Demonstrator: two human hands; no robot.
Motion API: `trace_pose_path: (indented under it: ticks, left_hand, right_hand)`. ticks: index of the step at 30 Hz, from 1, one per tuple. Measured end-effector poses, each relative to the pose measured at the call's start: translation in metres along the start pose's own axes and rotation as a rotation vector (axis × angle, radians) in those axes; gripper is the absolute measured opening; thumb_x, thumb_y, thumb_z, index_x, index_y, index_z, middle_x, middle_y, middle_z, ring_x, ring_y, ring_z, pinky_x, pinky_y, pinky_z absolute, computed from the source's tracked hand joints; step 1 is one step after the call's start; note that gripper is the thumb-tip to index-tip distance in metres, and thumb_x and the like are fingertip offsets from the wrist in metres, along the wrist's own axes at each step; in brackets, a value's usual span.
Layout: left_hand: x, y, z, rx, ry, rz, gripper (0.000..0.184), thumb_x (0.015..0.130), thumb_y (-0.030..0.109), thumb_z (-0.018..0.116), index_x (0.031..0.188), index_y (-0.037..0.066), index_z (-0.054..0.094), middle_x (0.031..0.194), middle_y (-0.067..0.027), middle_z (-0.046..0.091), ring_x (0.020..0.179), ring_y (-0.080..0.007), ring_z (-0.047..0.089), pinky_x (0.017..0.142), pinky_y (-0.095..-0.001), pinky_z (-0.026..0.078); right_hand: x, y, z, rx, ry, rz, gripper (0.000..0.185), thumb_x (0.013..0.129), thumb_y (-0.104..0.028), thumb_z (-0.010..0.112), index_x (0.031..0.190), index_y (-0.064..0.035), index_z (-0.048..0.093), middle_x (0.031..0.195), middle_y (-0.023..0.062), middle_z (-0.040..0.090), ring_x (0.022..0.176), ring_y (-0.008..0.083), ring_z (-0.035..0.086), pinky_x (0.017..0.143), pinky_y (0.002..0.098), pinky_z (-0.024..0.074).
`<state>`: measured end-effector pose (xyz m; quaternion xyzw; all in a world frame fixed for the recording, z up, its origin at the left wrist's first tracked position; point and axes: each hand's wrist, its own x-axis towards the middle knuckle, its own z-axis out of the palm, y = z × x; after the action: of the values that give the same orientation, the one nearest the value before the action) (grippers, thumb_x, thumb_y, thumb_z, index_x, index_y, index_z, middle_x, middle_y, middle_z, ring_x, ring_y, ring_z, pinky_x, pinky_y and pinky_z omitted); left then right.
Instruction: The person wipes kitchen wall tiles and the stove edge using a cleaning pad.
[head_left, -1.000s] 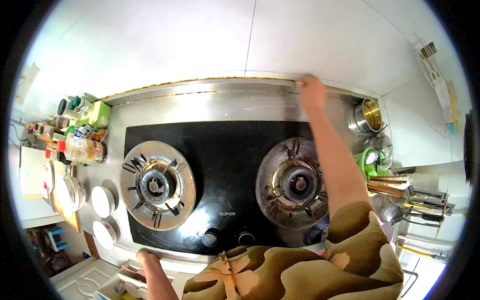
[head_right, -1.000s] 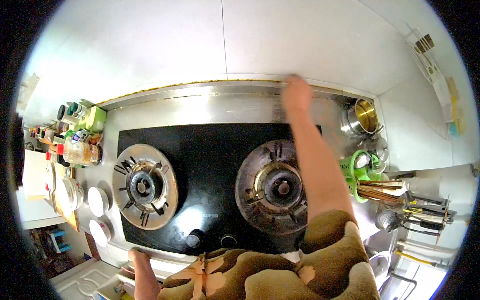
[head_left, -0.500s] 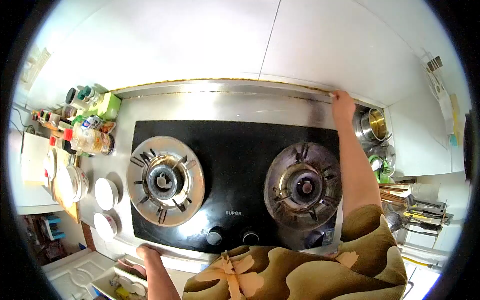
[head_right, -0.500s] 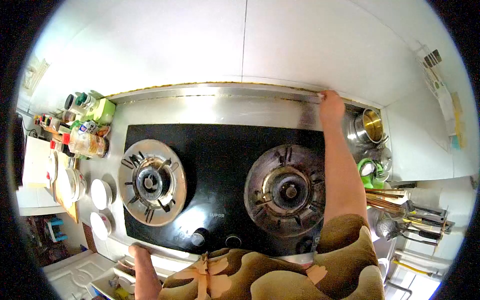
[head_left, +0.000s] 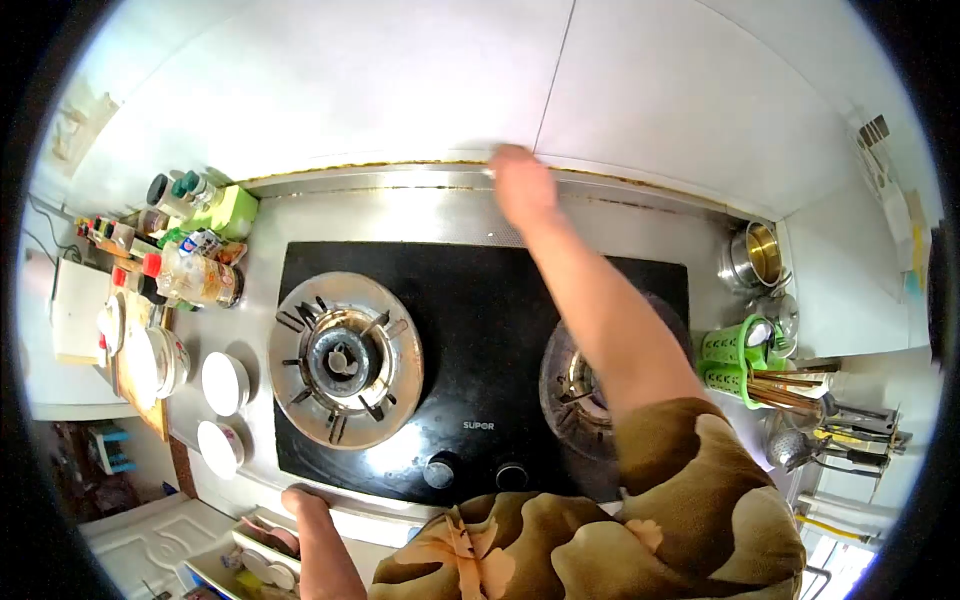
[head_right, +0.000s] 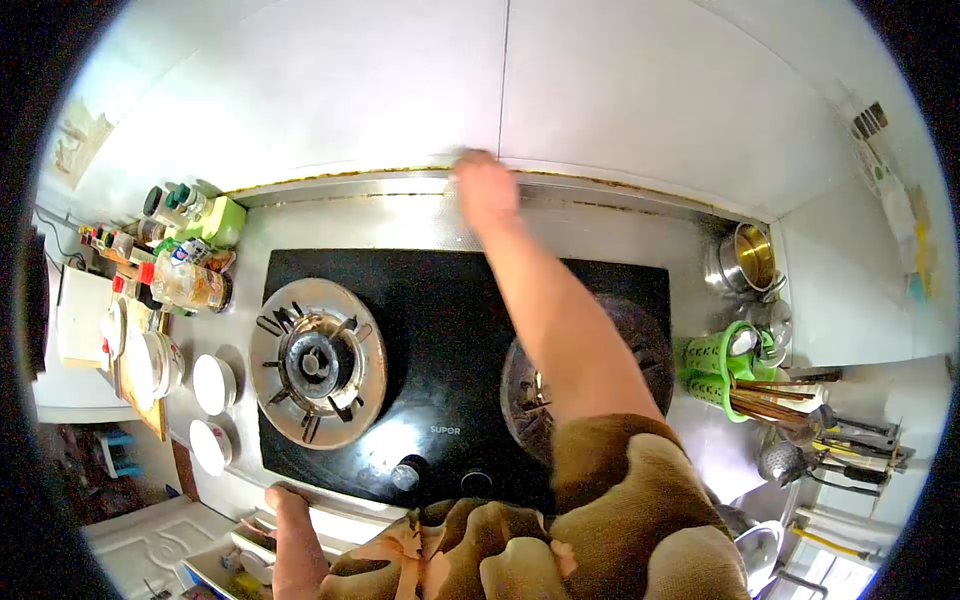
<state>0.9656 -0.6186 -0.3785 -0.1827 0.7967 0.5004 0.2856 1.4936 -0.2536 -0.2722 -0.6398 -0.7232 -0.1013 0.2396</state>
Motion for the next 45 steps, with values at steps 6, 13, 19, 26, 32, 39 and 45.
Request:
trace_pose_path:
  ticks: [6, 13, 19, 26, 32, 39, 45]
  left_hand:
    - [-0.045, 0.008, 0.008, -0.081, 0.037, -0.013, 0.041, 0.086, 0.024, 0.032, 0.104, 0.0, 0.06, 0.109, -0.0175, 0.06, 0.092, -0.0317, 0.056, 0.084, -0.041, 0.045]
    - [0.043, -0.012, -0.014, -0.095, -0.027, -0.053, 0.043, 0.087, 0.025, 0.033, 0.11, -0.002, 0.058, 0.113, -0.0178, 0.059, 0.098, -0.0331, 0.056, 0.088, -0.0439, 0.044]
    - [0.002, -0.005, -0.002, -0.192, -0.065, -0.021, 0.047, 0.088, 0.024, 0.033, 0.124, 0.0, 0.053, 0.127, -0.0139, 0.054, 0.112, -0.0308, 0.052, 0.099, -0.0392, 0.039]
    - [-0.016, 0.001, 0.002, -0.184, -0.049, 0.001, 0.047, 0.087, 0.023, 0.034, 0.121, 0.0, 0.055, 0.125, -0.0147, 0.055, 0.11, -0.0316, 0.053, 0.099, -0.0406, 0.039]
    - [-0.003, -0.005, -0.001, -0.093, 0.095, 0.028, 0.035, 0.082, 0.021, 0.037, 0.097, 0.002, 0.062, 0.1, -0.0139, 0.061, 0.089, -0.0301, 0.056, 0.084, -0.0414, 0.045]
    - [-0.038, 0.004, 0.009, -0.268, 0.053, 0.091, 0.023, 0.08, 0.019, 0.039, 0.068, 0.006, 0.054, 0.066, -0.0124, 0.054, 0.05, -0.0285, 0.045, 0.047, -0.0452, 0.038]
    - [-0.029, 0.003, 0.008, -0.19, 0.176, 0.017, 0.027, 0.082, 0.024, 0.038, 0.064, 0.008, 0.051, 0.068, -0.0098, 0.055, 0.058, -0.0253, 0.047, 0.053, -0.0415, 0.039]
  right_hand:
    - [-0.069, 0.156, -0.069, -0.222, -0.126, 0.351, 0.021, 0.086, -0.014, 0.054, 0.101, -0.012, 0.069, 0.105, 0.0108, 0.064, 0.1, 0.0273, 0.061, 0.086, 0.0395, 0.0498]
    - [-0.036, 0.075, -0.033, -0.159, -0.116, 0.222, 0.019, 0.086, -0.012, 0.052, 0.096, -0.0109, 0.068, 0.102, 0.0121, 0.064, 0.097, 0.0276, 0.061, 0.085, 0.0383, 0.0502]
    - [0.03, -0.063, 0.006, 0.161, -0.117, 0.077, 0.017, 0.081, -0.006, 0.053, 0.086, -0.0096, 0.069, 0.099, 0.0114, 0.063, 0.098, 0.0266, 0.061, 0.082, 0.0379, 0.0527]
    - [-0.01, 0.019, -0.011, 0.025, -0.069, 0.04, 0.016, 0.084, -0.008, 0.054, 0.089, -0.0068, 0.069, 0.103, 0.013, 0.064, 0.102, 0.0291, 0.06, 0.089, 0.0388, 0.0492]
    - [-0.072, 0.145, -0.067, -0.113, 0.057, 0.39, 0.017, 0.08, -0.006, 0.057, 0.091, -0.0077, 0.069, 0.101, 0.0118, 0.065, 0.094, 0.0309, 0.061, 0.083, 0.0409, 0.0497]
    - [-0.016, 0.031, -0.016, 0.132, 0.041, 0.134, 0.015, 0.081, -0.011, 0.055, 0.087, -0.008, 0.069, 0.096, 0.0125, 0.065, 0.091, 0.032, 0.062, 0.081, 0.0416, 0.0506]
    - [0.037, -0.078, 0.017, 0.23, -0.011, -0.003, 0.017, 0.08, -0.006, 0.054, 0.085, -0.0096, 0.069, 0.098, 0.0112, 0.064, 0.094, 0.0303, 0.061, 0.082, 0.0404, 0.0509]
